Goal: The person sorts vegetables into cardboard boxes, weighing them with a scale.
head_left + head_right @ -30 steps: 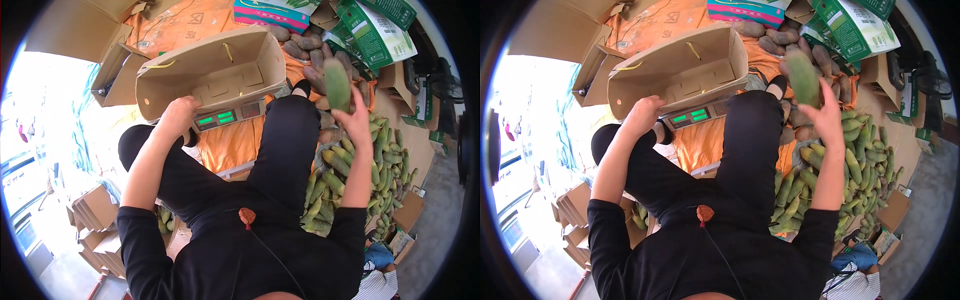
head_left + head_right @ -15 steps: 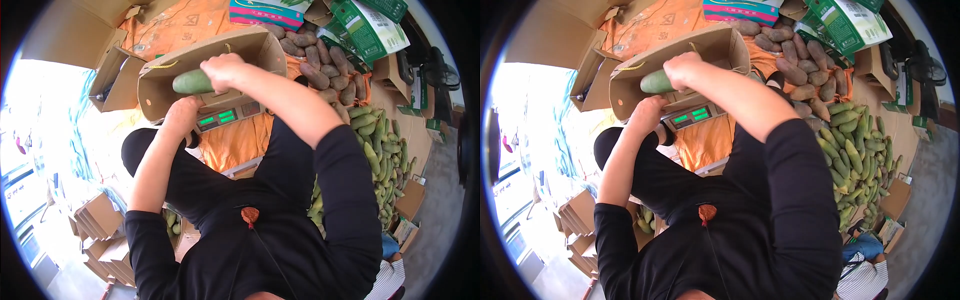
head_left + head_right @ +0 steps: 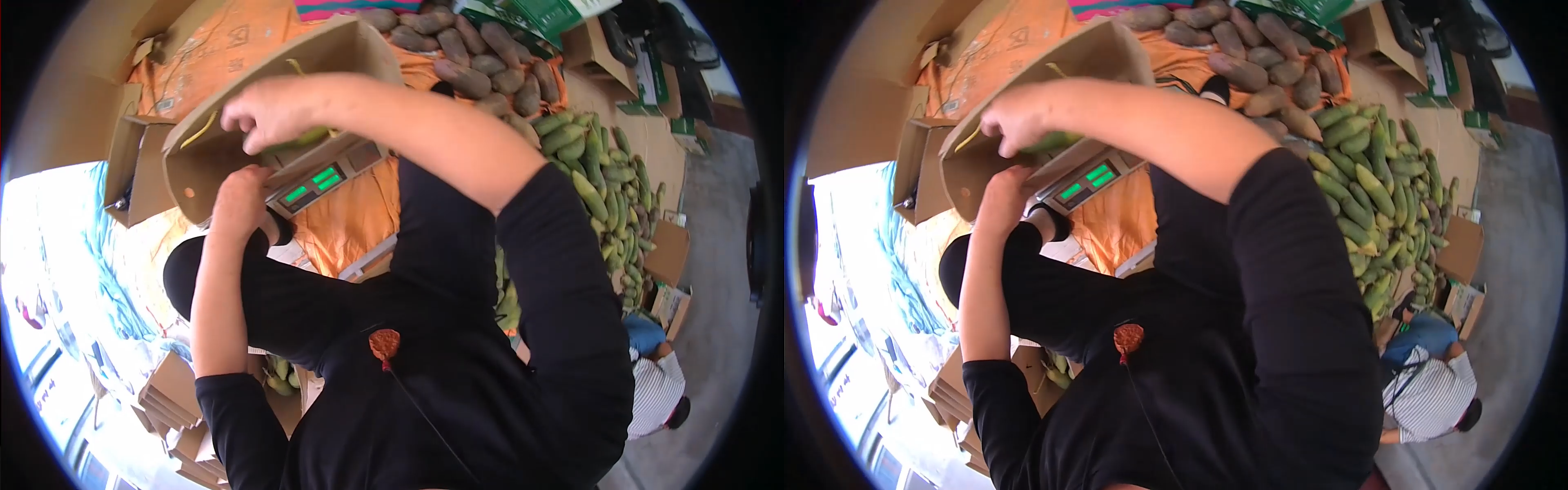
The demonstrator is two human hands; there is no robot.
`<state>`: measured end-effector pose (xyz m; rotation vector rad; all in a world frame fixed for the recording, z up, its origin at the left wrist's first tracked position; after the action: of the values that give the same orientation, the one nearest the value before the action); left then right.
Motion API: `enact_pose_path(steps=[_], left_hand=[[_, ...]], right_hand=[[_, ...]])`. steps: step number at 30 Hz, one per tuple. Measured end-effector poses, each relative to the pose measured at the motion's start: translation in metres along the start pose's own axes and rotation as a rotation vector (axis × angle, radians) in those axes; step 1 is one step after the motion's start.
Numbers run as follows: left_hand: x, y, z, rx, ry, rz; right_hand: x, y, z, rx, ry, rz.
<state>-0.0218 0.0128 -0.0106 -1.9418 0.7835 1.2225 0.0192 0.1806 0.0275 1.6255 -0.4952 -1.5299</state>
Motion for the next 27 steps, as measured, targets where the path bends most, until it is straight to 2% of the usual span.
enact_pose_path(steps=[2, 4, 6, 8, 10, 12, 14, 16, 18, 20, 24, 26, 27], left_hand=[[-0.004, -0.003, 0.0, 0.005, 0.01, 0.042], [-0.003, -0.002, 0.003, -0.014, 0.051, -0.021], [-0.005, -0.009, 0.001, -0.039, 0.108, -0.03], [-0.008, -0.012, 0.001, -0.055, 0.093, -0.076], [-0.009, -0.016, 0.001, -0.07, 0.114, -0.065], [-0.011, -0.018, 0.0, -0.089, 0.131, -0.062], [-0.01, -0.018, 0.001, -0.099, 0.145, -0.044], [-0.008, -0.015, 0.003, -0.122, 0.154, -0.034], [-0.008, -0.016, 0.004, -0.124, 0.163, -0.021], [-0.008, -0.017, 0.003, -0.132, 0.172, -0.006], [-0.009, -0.021, 0.003, -0.163, 0.189, -0.025], [-0.009, -0.021, 0.002, -0.178, 0.193, -0.028], [-0.008, -0.02, 0.002, -0.178, 0.183, -0.024]], right_hand=[[-0.041, 0.027, -0.05, -0.035, -0.218, 0.155], [-0.069, 0.032, -0.101, 0.022, -0.392, 0.125], [-0.081, 0.014, -0.159, 0.187, -0.568, 0.397], [-0.064, -0.016, -0.223, 0.303, -0.697, 0.131], [-0.025, -0.054, -0.29, 0.465, -0.816, 0.024], [0.027, -0.084, -0.353, 0.736, -0.734, 0.022], [0.095, -0.106, -0.406, 0.998, -0.784, 0.272], [0.143, -0.1, -0.435, 1.184, -0.614, 0.39], [0.219, -0.124, -0.482, 1.285, -0.474, 0.233], [0.259, -0.111, -0.502, 1.435, -0.429, 0.212], [0.321, -0.102, -0.522, 1.511, -0.442, 0.247], [0.344, -0.102, -0.525, 1.542, -0.479, 0.373], [0.336, -0.095, -0.519, 1.525, -0.329, 0.339]])
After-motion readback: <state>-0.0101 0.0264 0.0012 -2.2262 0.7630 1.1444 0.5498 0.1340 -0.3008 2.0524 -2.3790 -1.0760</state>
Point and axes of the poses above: each hand's wrist, its own z-axis towards the middle knuckle, its own x-axis out of the palm, y = z × x, the point moved 2 cm from there along z, towards the middle knuckle, and after that the axes turned 14 degrees about -x, right-handed, at the moved point
